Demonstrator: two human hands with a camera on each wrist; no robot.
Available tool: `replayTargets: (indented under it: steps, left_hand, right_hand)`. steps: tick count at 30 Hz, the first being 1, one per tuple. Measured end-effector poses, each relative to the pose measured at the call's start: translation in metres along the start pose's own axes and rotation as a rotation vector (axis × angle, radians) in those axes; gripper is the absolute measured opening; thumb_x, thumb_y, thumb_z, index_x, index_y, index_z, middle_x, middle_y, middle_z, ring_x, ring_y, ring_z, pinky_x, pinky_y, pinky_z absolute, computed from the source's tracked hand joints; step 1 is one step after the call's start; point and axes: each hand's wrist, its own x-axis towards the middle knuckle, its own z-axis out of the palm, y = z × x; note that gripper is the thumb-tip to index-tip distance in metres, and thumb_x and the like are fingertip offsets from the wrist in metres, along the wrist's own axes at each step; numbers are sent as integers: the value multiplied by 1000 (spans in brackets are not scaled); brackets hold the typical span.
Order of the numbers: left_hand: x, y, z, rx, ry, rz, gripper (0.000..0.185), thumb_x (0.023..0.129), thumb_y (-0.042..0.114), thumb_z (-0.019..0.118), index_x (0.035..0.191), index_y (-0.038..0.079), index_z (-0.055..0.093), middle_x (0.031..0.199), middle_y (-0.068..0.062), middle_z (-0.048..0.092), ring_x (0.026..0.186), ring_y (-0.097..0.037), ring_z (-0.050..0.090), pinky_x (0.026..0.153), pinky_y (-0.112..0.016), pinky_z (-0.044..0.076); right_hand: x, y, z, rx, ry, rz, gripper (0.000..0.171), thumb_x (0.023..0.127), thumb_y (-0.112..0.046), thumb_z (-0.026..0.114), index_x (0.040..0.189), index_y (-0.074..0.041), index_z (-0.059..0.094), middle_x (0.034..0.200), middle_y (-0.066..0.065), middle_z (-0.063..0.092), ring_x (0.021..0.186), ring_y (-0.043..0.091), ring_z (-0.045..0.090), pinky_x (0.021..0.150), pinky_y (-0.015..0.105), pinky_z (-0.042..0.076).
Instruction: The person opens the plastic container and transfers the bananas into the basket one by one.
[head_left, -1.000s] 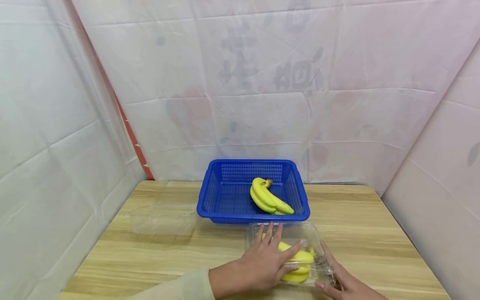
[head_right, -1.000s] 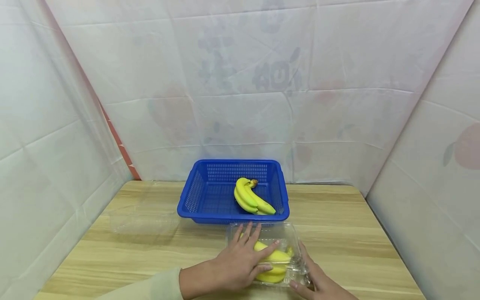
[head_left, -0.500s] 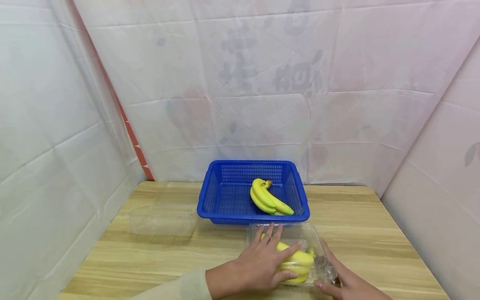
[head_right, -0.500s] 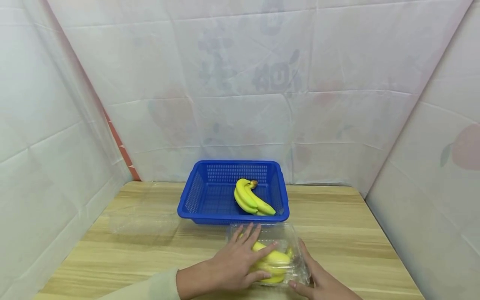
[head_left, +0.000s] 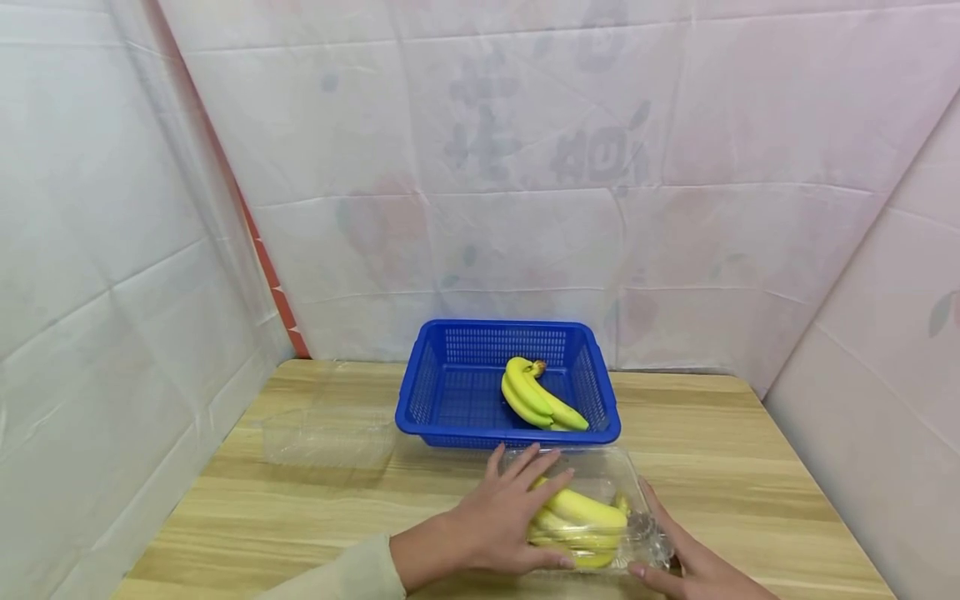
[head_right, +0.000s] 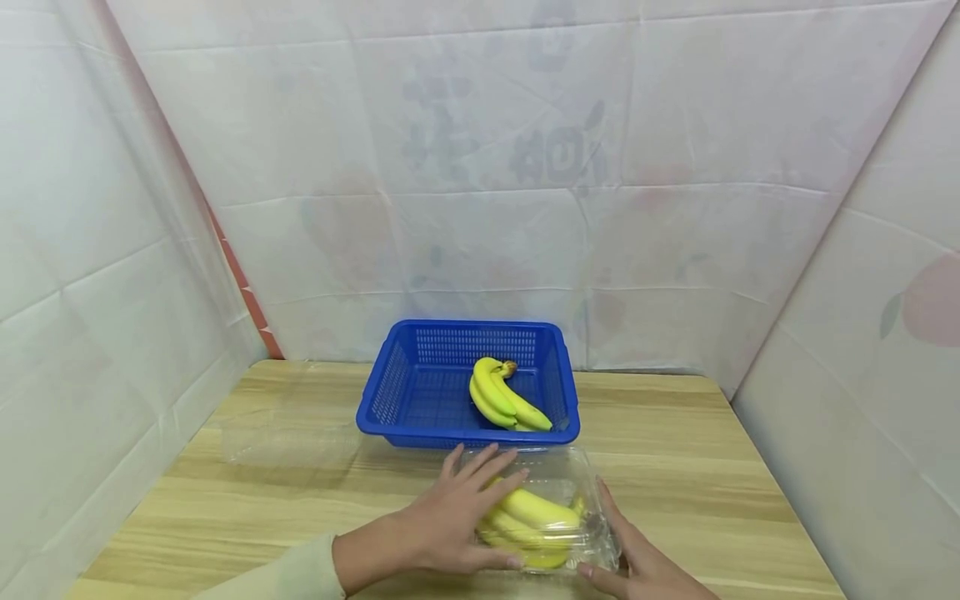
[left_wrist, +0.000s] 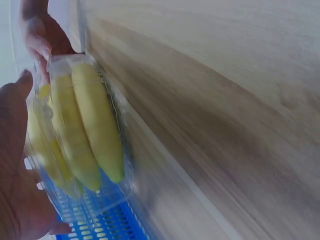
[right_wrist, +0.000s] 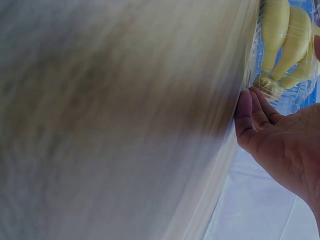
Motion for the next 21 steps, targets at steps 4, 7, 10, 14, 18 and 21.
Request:
replayTargets:
  steps: [4, 7, 10, 14, 18, 21]
  left_hand:
    - [-3, -7, 0, -40, -20, 7, 99, 93, 87, 48, 171, 43, 6, 183, 4, 8, 170, -30, 15, 126, -73, 29]
    - [-3, -10, 2, -48, -23, 15, 98, 93, 88, 46, 170, 46, 3, 183, 4, 6, 170, -29, 13, 126, -73, 31]
    - [-3, -11, 3, -40, -21, 19, 97, 93, 89, 45, 170, 48, 2, 183, 5, 6, 170, -28, 13, 126, -72, 32]
    - [-3, -11, 2, -35, -24, 25, 96, 93, 89, 45, 170, 48, 4, 183, 4, 9, 170, -27, 14, 125, -72, 33]
    - [-3, -13, 1, -48, -36, 31, 94, 94, 88, 45, 170, 48, 5, 183, 3, 10, 170, -27, 15, 125, -71, 34]
    - [-2, -13, -1, -57, -42, 31, 93, 94, 88, 44, 169, 49, 5, 183, 4, 10, 170, -28, 16, 125, -72, 34]
  right_hand:
    - [1, 1, 0, 32, -10, -1, 108, 107, -36, 63, 168, -31, -25, 176, 31, -15, 158, 61, 3, 109, 17, 43]
    - [2, 1, 1, 29, -12, -3, 108, 107, -36, 63, 167, -32, -26, 176, 32, -14, 158, 62, 3, 114, 28, 46]
    - [2, 2, 2, 15, -12, -15, 108, 108, -34, 62, 166, -31, -29, 175, 35, -12, 156, 64, 9, 116, 45, 49]
    - [2, 1, 4, 22, -21, -10, 109, 108, -35, 61, 165, -28, -31, 174, 36, -12, 155, 67, 11, 114, 79, 37]
    - [2, 0, 4, 41, -31, -4, 109, 108, -34, 62, 166, -26, -30, 174, 36, -12, 155, 68, 6, 114, 85, 30]
    - [1, -1, 3, 9, -22, 12, 108, 108, -35, 62, 166, -23, -29, 175, 35, -10, 156, 66, 5, 117, 78, 35]
